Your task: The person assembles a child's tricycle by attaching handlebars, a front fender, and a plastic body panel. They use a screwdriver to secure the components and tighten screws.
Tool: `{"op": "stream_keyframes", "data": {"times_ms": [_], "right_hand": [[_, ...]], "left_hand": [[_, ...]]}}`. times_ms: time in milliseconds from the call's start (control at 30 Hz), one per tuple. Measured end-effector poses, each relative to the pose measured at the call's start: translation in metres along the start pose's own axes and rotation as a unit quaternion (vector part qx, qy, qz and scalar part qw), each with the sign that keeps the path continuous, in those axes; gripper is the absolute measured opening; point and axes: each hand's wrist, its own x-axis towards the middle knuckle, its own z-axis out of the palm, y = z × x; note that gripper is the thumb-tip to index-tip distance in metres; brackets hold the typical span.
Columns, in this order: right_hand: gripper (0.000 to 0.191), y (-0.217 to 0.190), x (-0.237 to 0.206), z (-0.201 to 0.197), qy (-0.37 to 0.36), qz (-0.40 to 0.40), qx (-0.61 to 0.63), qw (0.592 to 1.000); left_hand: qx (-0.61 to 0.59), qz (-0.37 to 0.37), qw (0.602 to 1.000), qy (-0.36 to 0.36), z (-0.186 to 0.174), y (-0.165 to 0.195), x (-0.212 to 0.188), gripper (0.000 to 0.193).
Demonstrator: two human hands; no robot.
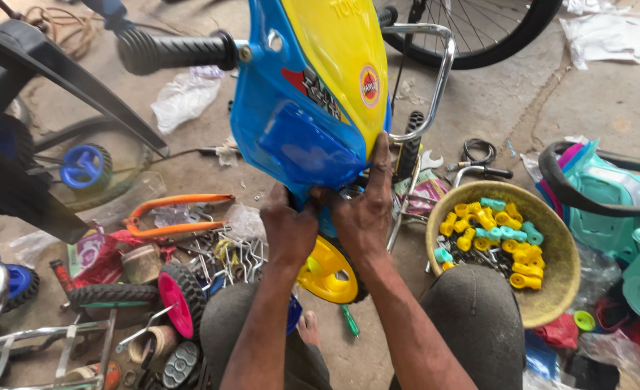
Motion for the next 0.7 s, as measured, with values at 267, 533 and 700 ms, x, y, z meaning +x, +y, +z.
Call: {"op": "stream_keyframes", "data": {"times_ms": [267, 533, 700], "right_hand": [[0.089, 0.014, 0.002, -0.014, -0.087, 0.074, 0.139, 0.984], [0.021, 0.162, -0.027, -0.042, -0.056, 0.065, -0.191, 0.978], [0.026, 0.259, -0.121, -0.036, -0.400, 0.155, -0.391, 0.815]], "left_hand": [[-0.022, -0.087, 0.996, 0.020, 0.003, -0.008, 0.008, 0.032], [-0.049, -0.041, 0.998, -0.015, -0.012, -0.014, 0.007, 0.032], [-0.056, -0.046, 0.997, -0.011, -0.012, -0.019, 0.001, 0.031]]}}
